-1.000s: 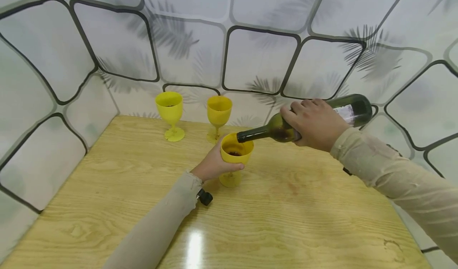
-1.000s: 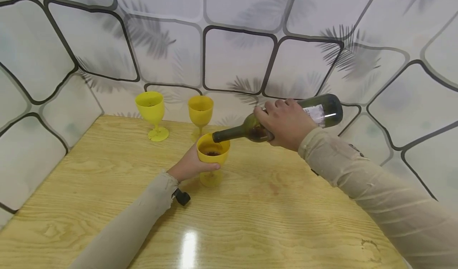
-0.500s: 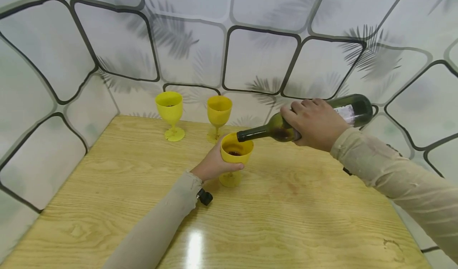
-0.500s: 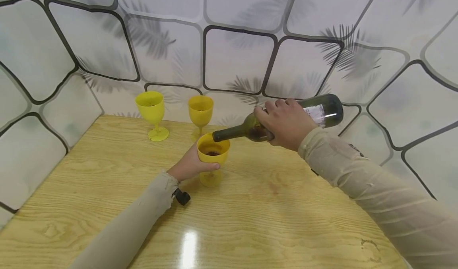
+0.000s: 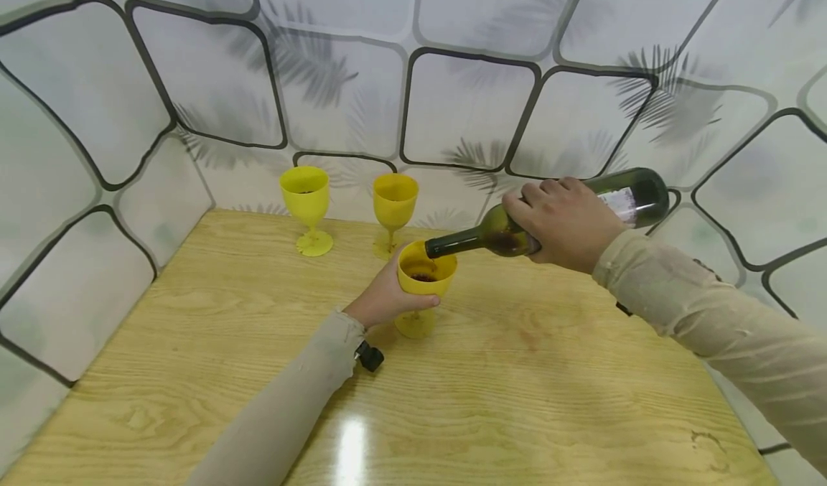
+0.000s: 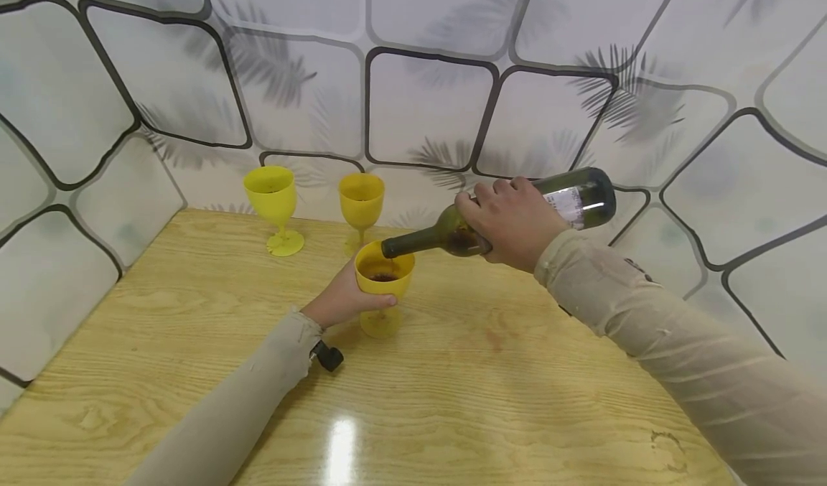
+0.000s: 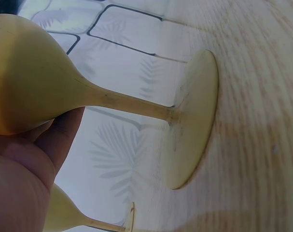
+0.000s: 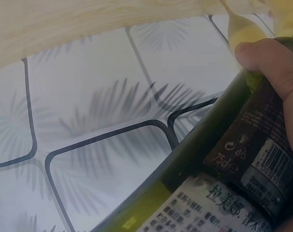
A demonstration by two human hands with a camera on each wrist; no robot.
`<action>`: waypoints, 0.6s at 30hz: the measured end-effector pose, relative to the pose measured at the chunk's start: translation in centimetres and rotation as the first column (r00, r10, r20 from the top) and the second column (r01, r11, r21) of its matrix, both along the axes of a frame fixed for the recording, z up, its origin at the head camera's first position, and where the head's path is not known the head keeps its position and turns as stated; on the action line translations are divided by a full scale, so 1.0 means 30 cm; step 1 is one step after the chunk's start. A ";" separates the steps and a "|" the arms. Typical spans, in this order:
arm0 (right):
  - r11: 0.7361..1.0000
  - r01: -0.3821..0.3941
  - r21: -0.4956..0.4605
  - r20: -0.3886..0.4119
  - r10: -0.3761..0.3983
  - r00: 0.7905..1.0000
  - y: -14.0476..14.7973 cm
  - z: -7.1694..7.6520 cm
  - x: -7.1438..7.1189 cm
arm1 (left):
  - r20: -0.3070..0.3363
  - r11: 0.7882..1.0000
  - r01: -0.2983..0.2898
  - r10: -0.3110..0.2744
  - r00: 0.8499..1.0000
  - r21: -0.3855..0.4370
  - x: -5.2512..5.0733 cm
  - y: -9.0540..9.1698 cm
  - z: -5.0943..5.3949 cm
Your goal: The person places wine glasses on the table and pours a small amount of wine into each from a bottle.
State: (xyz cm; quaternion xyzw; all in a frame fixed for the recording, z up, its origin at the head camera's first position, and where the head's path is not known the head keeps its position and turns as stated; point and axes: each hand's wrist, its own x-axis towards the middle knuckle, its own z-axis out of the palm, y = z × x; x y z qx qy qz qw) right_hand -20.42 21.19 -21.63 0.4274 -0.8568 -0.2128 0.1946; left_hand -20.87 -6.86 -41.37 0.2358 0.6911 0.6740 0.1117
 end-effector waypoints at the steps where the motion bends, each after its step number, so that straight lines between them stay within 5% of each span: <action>1: 1.000 0.002 0.003 0.002 -0.002 1.000 -0.001 0.001 0.001 | -0.001 1.000 0.000 0.000 1.000 0.001 0.000 0.000 0.000; 18: 0.999 0.006 0.039 -0.002 -0.005 1.000 -0.013 0.016 0.010 | -0.010 1.000 -0.003 0.003 1.000 0.000 -0.001 0.000 0.000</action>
